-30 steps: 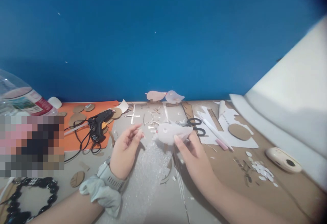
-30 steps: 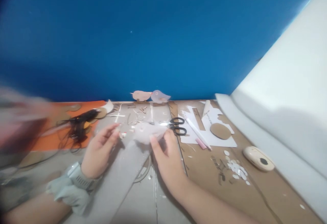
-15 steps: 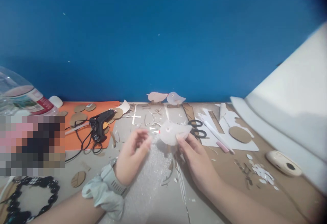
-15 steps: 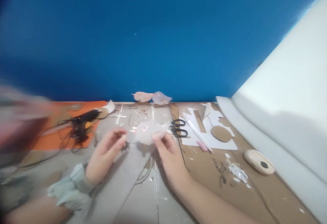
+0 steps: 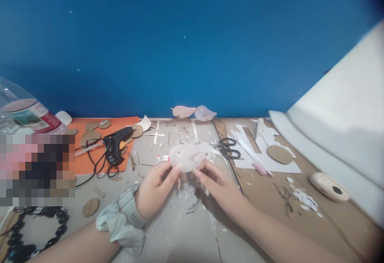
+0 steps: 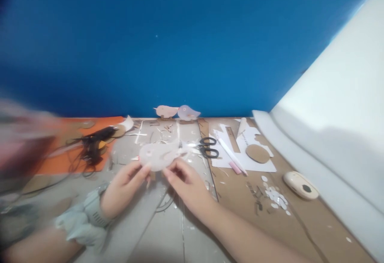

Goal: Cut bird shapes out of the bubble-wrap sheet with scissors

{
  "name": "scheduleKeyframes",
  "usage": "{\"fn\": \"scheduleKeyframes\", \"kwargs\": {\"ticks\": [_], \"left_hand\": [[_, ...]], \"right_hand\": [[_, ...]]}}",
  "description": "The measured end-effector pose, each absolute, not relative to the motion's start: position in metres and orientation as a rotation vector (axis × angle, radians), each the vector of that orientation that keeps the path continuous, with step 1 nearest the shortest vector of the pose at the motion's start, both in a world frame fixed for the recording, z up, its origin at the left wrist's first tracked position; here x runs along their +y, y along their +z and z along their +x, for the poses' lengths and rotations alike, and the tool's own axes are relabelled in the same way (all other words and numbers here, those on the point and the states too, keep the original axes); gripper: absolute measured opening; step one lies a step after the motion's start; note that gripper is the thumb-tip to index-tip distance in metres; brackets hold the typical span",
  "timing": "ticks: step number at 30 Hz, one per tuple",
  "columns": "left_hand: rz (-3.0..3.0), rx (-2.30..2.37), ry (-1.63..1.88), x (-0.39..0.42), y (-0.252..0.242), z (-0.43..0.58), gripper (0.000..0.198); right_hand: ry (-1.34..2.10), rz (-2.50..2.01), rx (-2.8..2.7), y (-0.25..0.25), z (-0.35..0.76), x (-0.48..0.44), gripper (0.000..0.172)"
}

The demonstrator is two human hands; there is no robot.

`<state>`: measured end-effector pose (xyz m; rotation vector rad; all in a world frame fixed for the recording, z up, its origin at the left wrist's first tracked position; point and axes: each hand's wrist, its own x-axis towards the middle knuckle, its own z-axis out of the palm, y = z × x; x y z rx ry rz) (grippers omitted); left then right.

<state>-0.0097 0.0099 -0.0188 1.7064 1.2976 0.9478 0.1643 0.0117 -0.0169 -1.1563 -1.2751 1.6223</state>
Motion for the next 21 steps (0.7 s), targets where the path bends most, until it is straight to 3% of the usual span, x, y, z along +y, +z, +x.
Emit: {"fn": "scheduleKeyframes", "kwargs": {"ticks": [21], "left_hand": [[1.709,1.261,0.908,0.0112,-0.0206,-0.0099,0.032]], "right_hand": [[1.485,-1.205,-1.48,-0.0189,0.1631,0.0094,0.02]]}}
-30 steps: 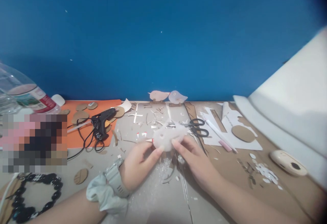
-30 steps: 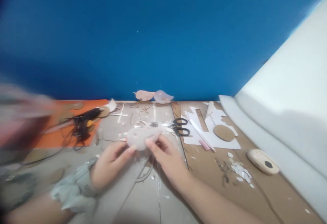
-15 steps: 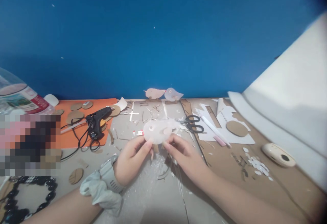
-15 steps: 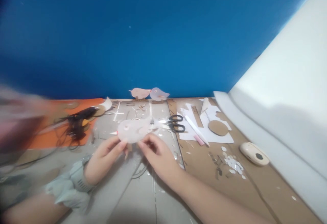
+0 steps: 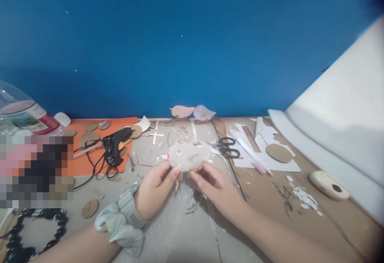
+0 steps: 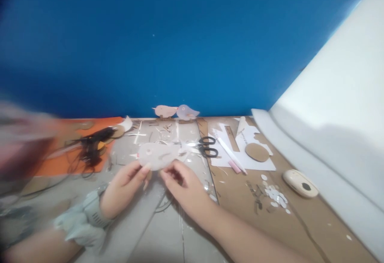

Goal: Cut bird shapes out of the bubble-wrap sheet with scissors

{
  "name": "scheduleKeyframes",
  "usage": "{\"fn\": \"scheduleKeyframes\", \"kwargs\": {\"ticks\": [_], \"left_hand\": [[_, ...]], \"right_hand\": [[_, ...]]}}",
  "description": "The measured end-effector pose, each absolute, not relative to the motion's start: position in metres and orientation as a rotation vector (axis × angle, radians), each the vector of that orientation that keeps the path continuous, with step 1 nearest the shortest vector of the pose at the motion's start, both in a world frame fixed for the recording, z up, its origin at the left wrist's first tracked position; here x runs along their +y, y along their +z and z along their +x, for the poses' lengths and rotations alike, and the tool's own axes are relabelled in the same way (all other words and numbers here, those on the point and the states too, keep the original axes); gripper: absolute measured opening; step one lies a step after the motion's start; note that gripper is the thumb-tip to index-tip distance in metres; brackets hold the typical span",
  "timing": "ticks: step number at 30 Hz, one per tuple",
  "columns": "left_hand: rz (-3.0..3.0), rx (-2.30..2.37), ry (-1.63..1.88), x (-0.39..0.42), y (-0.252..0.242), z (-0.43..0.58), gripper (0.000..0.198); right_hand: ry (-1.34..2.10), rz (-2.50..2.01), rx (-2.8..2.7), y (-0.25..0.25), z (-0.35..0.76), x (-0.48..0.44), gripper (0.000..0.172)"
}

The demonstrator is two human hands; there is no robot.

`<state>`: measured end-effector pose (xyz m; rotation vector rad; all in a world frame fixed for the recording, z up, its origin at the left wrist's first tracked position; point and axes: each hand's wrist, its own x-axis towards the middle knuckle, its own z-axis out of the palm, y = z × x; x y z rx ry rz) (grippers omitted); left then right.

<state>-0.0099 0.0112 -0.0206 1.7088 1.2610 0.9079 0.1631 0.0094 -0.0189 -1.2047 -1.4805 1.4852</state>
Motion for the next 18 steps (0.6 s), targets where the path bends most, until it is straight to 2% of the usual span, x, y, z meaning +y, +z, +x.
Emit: {"fn": "scheduleKeyframes", "kwargs": {"ticks": [9,18], "left_hand": [[1.609,1.296,0.979,0.008,-0.02,-0.009,0.035],[1.616,1.49,1.183,0.019,-0.021,-0.022,0.036]], "right_hand": [[1.313,-1.152,-1.782,-0.019,0.165,0.008,0.015],[0.691,-1.08,-2.444,-0.009,0.164,-0.006,0.013]]}}
